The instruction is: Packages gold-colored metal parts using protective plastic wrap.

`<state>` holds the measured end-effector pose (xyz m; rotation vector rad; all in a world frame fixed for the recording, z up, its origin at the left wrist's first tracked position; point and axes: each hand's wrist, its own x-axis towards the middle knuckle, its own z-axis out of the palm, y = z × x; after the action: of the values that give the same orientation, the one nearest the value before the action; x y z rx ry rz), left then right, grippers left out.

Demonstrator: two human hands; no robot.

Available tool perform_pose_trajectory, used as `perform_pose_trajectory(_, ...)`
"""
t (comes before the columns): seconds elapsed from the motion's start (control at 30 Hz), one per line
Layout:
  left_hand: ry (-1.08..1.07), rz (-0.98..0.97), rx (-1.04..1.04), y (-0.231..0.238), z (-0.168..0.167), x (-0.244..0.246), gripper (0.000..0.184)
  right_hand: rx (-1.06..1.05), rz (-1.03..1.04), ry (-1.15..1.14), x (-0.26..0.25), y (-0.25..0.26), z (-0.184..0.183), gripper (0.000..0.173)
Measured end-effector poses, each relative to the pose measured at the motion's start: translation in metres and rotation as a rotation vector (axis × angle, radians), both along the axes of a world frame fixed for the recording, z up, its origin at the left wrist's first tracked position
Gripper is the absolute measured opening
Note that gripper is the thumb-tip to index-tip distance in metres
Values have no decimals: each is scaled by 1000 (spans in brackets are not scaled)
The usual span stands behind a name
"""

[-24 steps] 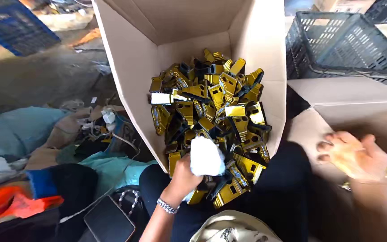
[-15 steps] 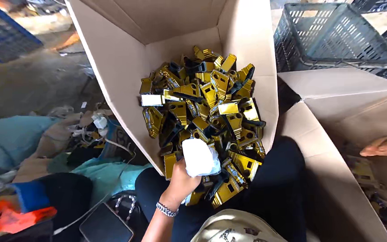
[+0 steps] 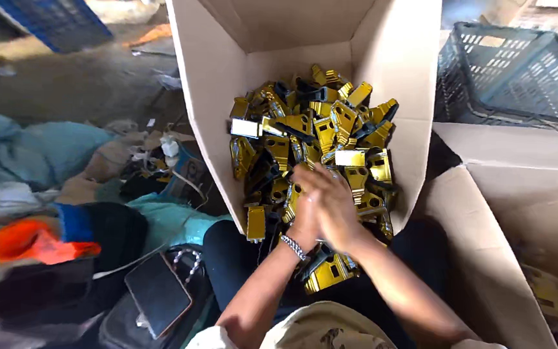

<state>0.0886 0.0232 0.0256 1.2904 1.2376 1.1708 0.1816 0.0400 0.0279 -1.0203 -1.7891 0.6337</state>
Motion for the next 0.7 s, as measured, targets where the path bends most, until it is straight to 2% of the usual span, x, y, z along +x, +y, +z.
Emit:
perform_pose_trajectory(0.07,223,12,216,-4,-1,0,23,-286,134,234,14,14,-4,61)
perform_pose_trajectory(0.1,275,-8,238,-3,-1,-1,26,-329,124,272,14,13,-6,63)
perform_pose_trajectory(0.17,354,-50,113,4,-7,-5,26,-151,21,174,-2,-3,-12,70)
perform_pose_trajectory(0.2,413,-74,61,6,-10,-5,25,-108,5,219,-6,-6,-21,70)
perform_pose_trajectory(0.27,492,-138,127,-3,-8,-8,24,-377,130,479,5,5,-33,62)
perform_pose_trajectory(0.3,473,-144,194,-7,-6,-10,25,-537,154,612,11,14,-35,59)
perform_pose_trajectory(0.37,289,-93,159,-14,-4,-22,25,-629,45,655,6,23,-31,52)
perform_pose_trajectory(0.43,34,84,-33,-13,-2,-51,26,-484,-1,390,-7,21,-26,43)
perform_pose_trajectory(0.5,-134,299,-87,-6,-3,-90,25,-324,120,11,-14,9,-35,32)
perform_pose_trajectory(0.53,-177,339,-79,-5,-2,-109,23,-273,201,-108,-19,0,-43,32)
perform_pose_trajectory(0.57,-200,341,-82,-8,1,-124,22,-244,272,-120,-23,-10,-51,31)
perform_pose_trajectory(0.63,-203,298,-99,-23,2,-138,20,-372,321,127,-28,-20,-53,28)
perform_pose_trajectory(0.7,-118,242,-60,-41,0,-134,24,-576,219,325,-24,-14,-37,34)
